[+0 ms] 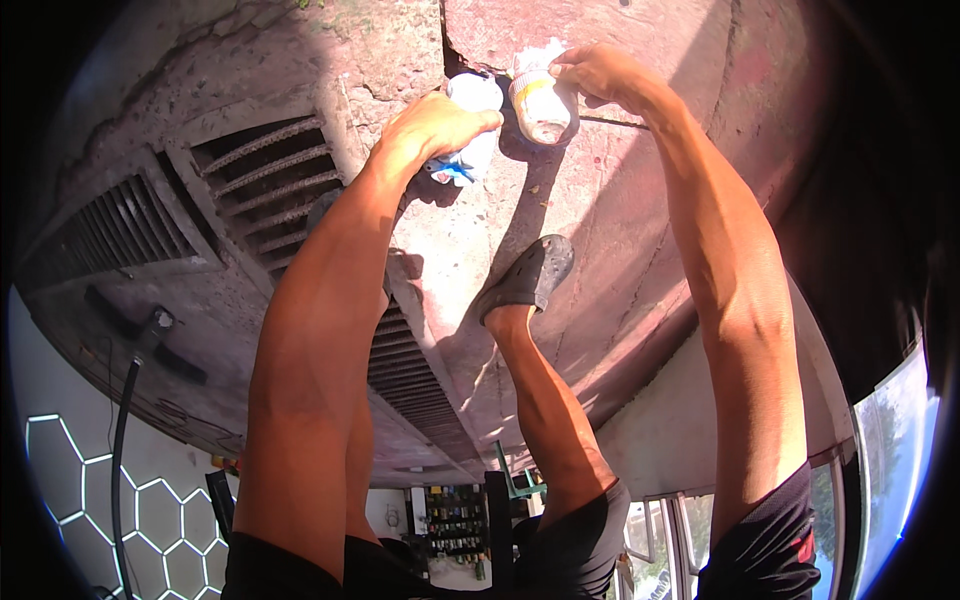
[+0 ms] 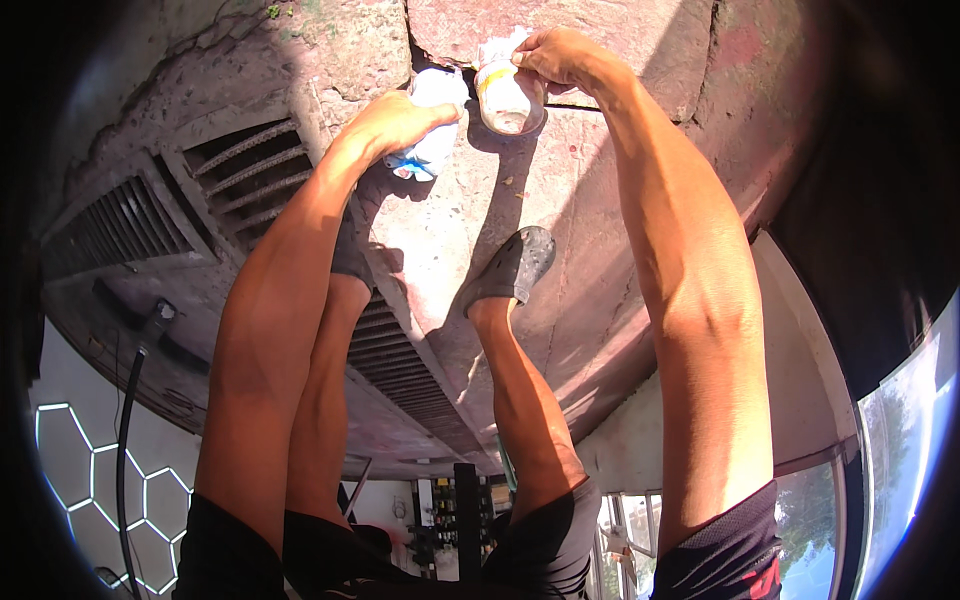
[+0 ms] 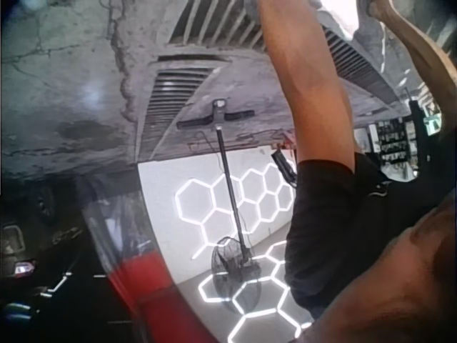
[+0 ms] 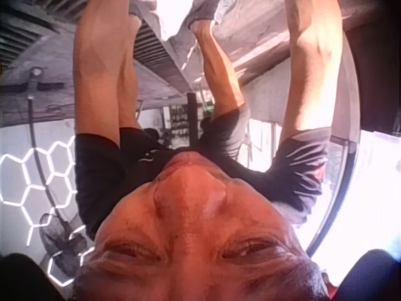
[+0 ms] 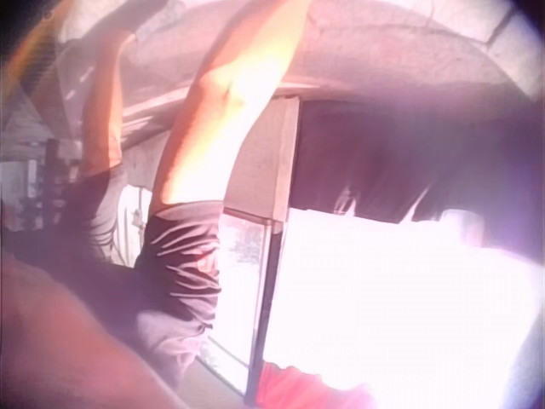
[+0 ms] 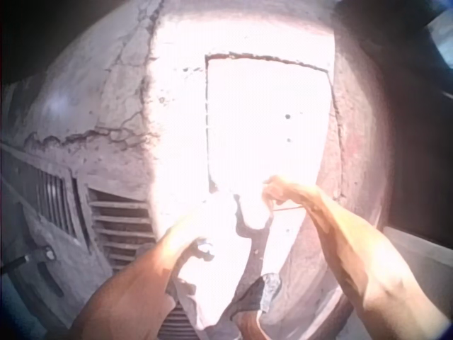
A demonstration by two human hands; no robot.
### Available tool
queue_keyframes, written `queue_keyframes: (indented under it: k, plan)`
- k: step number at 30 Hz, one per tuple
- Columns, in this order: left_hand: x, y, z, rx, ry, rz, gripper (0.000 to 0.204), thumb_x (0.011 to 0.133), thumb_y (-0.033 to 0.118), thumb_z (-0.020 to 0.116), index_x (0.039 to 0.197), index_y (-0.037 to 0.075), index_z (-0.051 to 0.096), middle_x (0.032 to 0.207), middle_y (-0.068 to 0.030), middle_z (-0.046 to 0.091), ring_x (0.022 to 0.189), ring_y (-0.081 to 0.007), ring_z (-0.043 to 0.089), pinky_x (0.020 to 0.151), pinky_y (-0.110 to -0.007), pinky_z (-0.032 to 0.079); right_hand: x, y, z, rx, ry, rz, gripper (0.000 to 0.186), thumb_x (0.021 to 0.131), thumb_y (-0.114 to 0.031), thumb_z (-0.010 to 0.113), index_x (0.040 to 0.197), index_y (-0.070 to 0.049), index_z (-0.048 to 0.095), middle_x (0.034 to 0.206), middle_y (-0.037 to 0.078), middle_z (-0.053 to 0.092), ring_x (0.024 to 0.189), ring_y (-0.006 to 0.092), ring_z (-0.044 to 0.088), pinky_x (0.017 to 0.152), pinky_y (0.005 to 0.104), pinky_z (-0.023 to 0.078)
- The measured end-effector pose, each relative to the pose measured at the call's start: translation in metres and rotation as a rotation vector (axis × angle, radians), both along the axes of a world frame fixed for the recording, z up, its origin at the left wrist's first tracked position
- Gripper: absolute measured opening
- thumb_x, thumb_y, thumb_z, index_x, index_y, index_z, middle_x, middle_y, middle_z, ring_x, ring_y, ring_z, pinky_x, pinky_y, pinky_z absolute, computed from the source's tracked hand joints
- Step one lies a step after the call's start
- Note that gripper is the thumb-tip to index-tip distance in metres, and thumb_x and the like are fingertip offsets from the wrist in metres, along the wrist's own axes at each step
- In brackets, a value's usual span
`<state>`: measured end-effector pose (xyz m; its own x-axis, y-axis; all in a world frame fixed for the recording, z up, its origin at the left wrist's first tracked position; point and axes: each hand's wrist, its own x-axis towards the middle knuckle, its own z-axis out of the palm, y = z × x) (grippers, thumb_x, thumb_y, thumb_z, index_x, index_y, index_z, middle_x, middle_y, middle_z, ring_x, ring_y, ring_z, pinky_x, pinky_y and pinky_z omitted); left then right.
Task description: The person uses a spray gun to apply paint to a car bumper, then walks to a paint mixing area. They scrape yellow paint from a can onto a card, pick up a red paint cup, and pour some of its contents into a drain. They then pick up a black paint can and a red lid.
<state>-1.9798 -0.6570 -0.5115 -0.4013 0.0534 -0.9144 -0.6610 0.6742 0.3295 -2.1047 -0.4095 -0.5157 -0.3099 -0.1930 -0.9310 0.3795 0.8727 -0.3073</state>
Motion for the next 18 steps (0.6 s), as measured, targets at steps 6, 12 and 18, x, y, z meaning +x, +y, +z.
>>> queue_keyframes:
  k: [6,12,18]
  plan:
    - [-0.0003,-0.0018,0.0001,0.038,-0.008,0.035,0.062,0.088,0.056,0.079,0.103,-0.004,0.084,0.093,-0.0148,0.082,0.079,-0.0231,0.078,0.076,-0.04,0.061,0.0025,-0.0053,0.0014,0.012,0.047,0.036,0.038,0.111,-0.034,0.069,0.136,-0.006,0.078,0.103,0.005,0.078,0.078,0.0141,0.06,0.068,0.0333,0.054]
    - [0.0004,-0.0053,-0.0038,0.038,-0.107,0.032,0.076,0.085,0.066,0.075,0.118,-0.001,0.082,0.125,-0.0252,0.079,0.117,-0.0364,0.076,0.102,-0.047,0.056,0.004,-0.0097,0.0036,0.025,0.089,0.07,0.039,0.111,-0.034,0.07,0.137,-0.007,0.078,0.104,0.006,0.079,0.079,0.0149,0.062,0.069,0.0341,0.055]
    - [0.0015,-0.0005,0.0027,0.012,-0.08,0.019,0.075,0.084,0.068,0.075,0.116,0.001,0.084,0.121,-0.0233,0.081,0.117,-0.0354,0.077,0.102,-0.048,0.057,0.0031,-0.0084,0.0065,0.043,0.105,0.095,0.039,0.111,-0.033,0.069,0.138,-0.007,0.078,0.104,0.007,0.079,0.076,0.0164,0.064,0.067,0.0363,0.056]
